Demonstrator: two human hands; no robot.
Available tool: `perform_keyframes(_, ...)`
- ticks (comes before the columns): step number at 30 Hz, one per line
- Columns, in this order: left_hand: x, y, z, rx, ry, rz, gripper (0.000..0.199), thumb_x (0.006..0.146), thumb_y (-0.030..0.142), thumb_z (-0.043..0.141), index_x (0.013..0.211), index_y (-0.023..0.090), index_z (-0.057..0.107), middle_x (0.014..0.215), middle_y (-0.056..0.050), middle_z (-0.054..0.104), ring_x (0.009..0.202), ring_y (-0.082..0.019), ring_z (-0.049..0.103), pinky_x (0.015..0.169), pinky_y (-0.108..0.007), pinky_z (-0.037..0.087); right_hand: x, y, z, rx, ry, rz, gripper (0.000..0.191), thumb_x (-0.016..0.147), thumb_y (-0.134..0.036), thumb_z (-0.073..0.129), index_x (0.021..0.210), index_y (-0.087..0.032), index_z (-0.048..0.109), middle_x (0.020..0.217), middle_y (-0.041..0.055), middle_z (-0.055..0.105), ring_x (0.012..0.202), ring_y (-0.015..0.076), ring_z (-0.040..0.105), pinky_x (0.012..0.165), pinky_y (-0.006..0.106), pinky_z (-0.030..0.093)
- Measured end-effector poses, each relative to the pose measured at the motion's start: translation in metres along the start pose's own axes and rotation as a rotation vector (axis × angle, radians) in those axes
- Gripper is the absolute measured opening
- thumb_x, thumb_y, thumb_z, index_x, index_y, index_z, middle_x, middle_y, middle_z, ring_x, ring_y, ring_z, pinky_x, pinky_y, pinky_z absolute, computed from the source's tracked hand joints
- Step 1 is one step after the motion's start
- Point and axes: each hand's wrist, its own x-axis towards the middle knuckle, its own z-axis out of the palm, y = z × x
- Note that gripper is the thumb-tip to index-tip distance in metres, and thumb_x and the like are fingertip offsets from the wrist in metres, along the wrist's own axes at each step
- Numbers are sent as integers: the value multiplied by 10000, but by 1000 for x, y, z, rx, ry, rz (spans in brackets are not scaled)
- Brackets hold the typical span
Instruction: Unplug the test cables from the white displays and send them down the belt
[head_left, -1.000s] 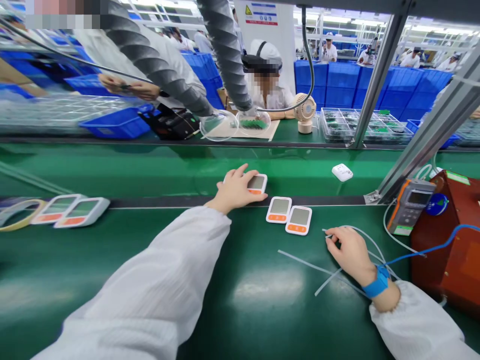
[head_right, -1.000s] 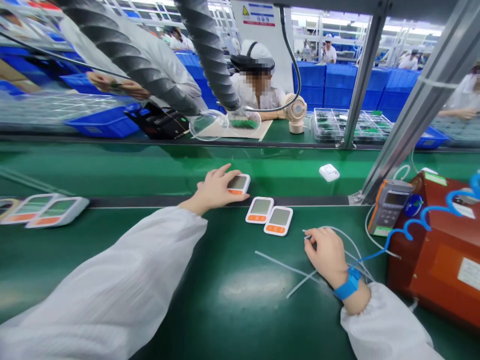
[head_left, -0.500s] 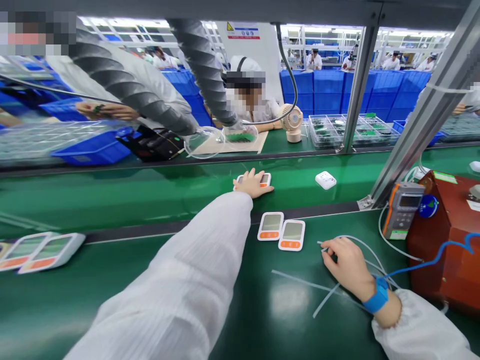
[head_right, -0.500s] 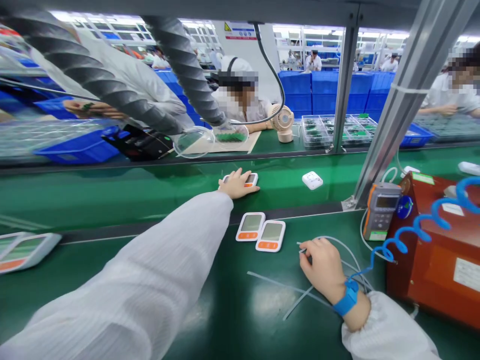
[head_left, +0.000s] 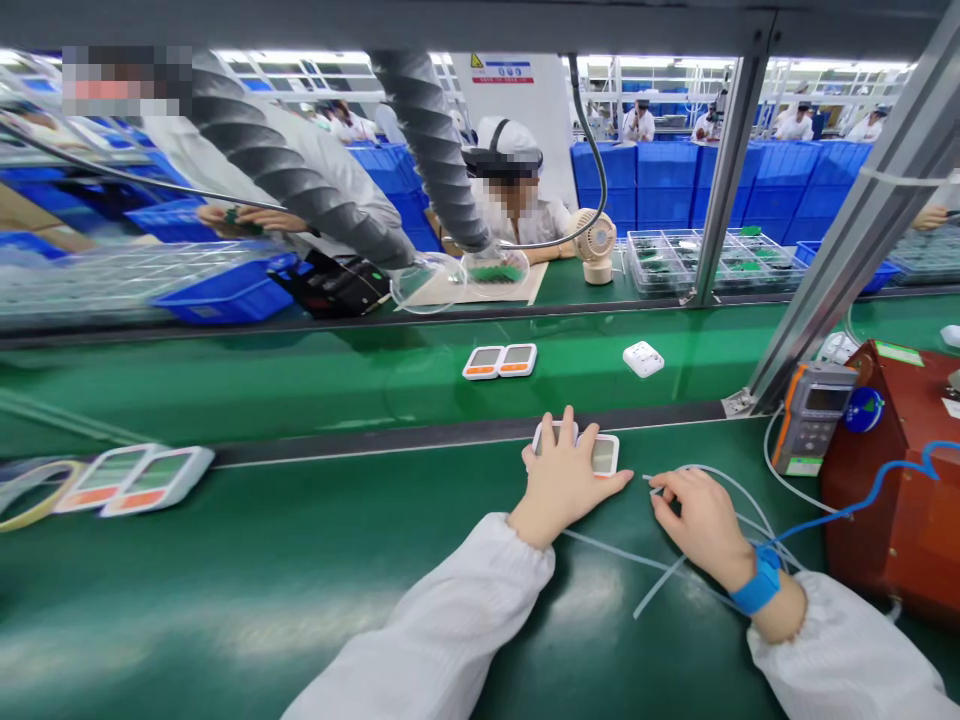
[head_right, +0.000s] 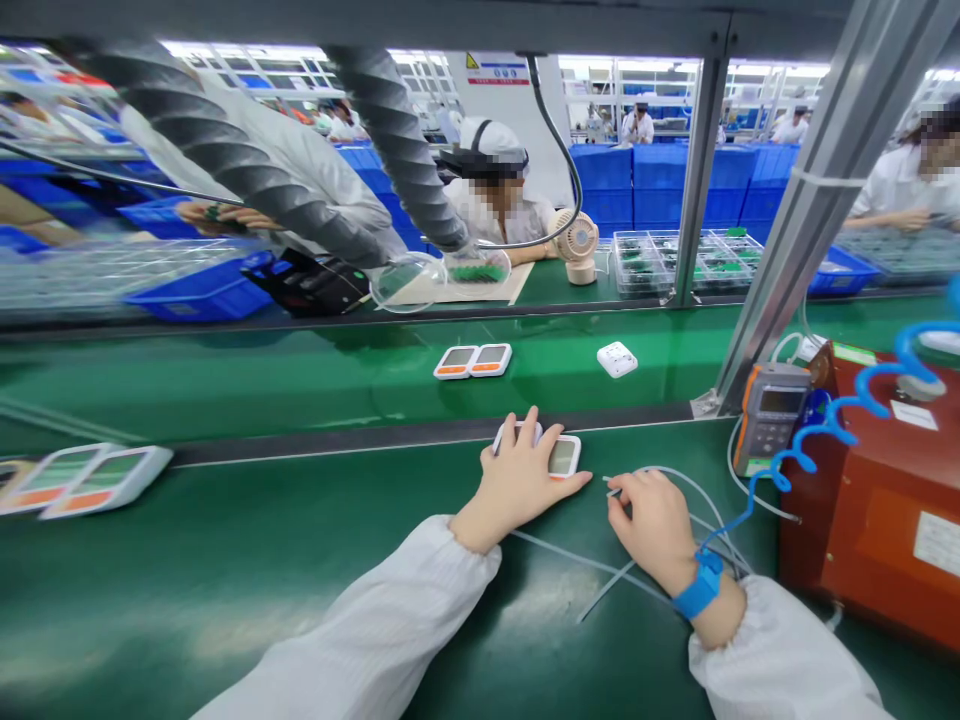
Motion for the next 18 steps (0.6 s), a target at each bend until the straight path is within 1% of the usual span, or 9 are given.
perform_keyframes(4, 5, -11, -4, 0, 9, -14, 803, 707, 708, 621, 1366, 255, 551, 1653, -160, 219, 1479, -504, 179, 980, -701, 406, 1, 1, 1, 5, -1, 4, 158, 911, -180, 583, 990, -208, 718, 784, 9, 635, 821, 181, 574, 747, 300, 385)
perform_keyframes(6, 16, -17, -7, 10, 24, 9, 749, 674, 659, 657, 1294, 245, 593, 1633, -154, 269, 1449, -503, 234, 971, -701, 417, 1, 1, 1, 5, 4, 7, 157, 911, -184, 580, 983, -209, 717, 780, 8, 635, 820, 182, 576, 741, 300, 386)
perform_keyframes(7, 25, -21, -10, 10, 40, 18, 742, 660, 645, 667, 1277, 238, 601, 1623, -155, 289, 1434, -501, 257, 971, -706, 416, 1, 1, 2, 6, 9, 6, 155, 911, -185, 580, 981, -211, 717, 779, 6, 634, 818, 181, 576, 737, 299, 386)
perform_keyframes(9, 53, -29, -15, -11, 98, -1, 743, 665, 639, 655, 1281, 228, 592, 1608, -157, 311, 1418, -493, 280, 955, -706, 430, 1, 1, 3, 10, 23, 2, 153, 908, -185, 580, 974, -213, 716, 771, 5, 631, 813, 180, 577, 730, 295, 388)
perform_keyframes(11, 89, -39, -21, -62, 149, -53, 738, 693, 649, 622, 1295, 224, 582, 1601, -161, 320, 1411, -490, 291, 963, -703, 428, 0, 1, 4, 15, 34, -2, 155, 905, -186, 577, 969, -212, 715, 763, 9, 628, 807, 180, 578, 729, 292, 392)
perform_keyframes(14, 142, -54, -27, -141, 176, -129, 760, 682, 656, 636, 1297, 212, 584, 1586, -166, 343, 1392, -501, 308, 1020, -729, 361, 0, 1, 4, 28, 45, -9, 160, 904, -179, 569, 964, -207, 715, 762, 14, 627, 804, 178, 579, 739, 292, 399)
perform_keyframes(16, 166, -61, -28, -168, 206, -160, 759, 680, 627, 660, 1292, 185, 582, 1573, -193, 353, 1401, -517, 277, 1041, -745, 315, 0, -1, 3, 37, 44, -10, 155, 901, -168, 577, 964, -207, 713, 767, 10, 627, 804, 175, 577, 746, 292, 402)
perform_keyframes(18, 178, -64, -27, -208, 249, -191, 705, 716, 574, 654, 1277, 154, 580, 1559, -223, 359, 1420, -511, 252, 1079, -752, 246, 0, -3, 1, 43, 38, -5, 147, 897, -155, 590, 961, -209, 710, 773, 4, 628, 810, 173, 576, 749, 291, 403)
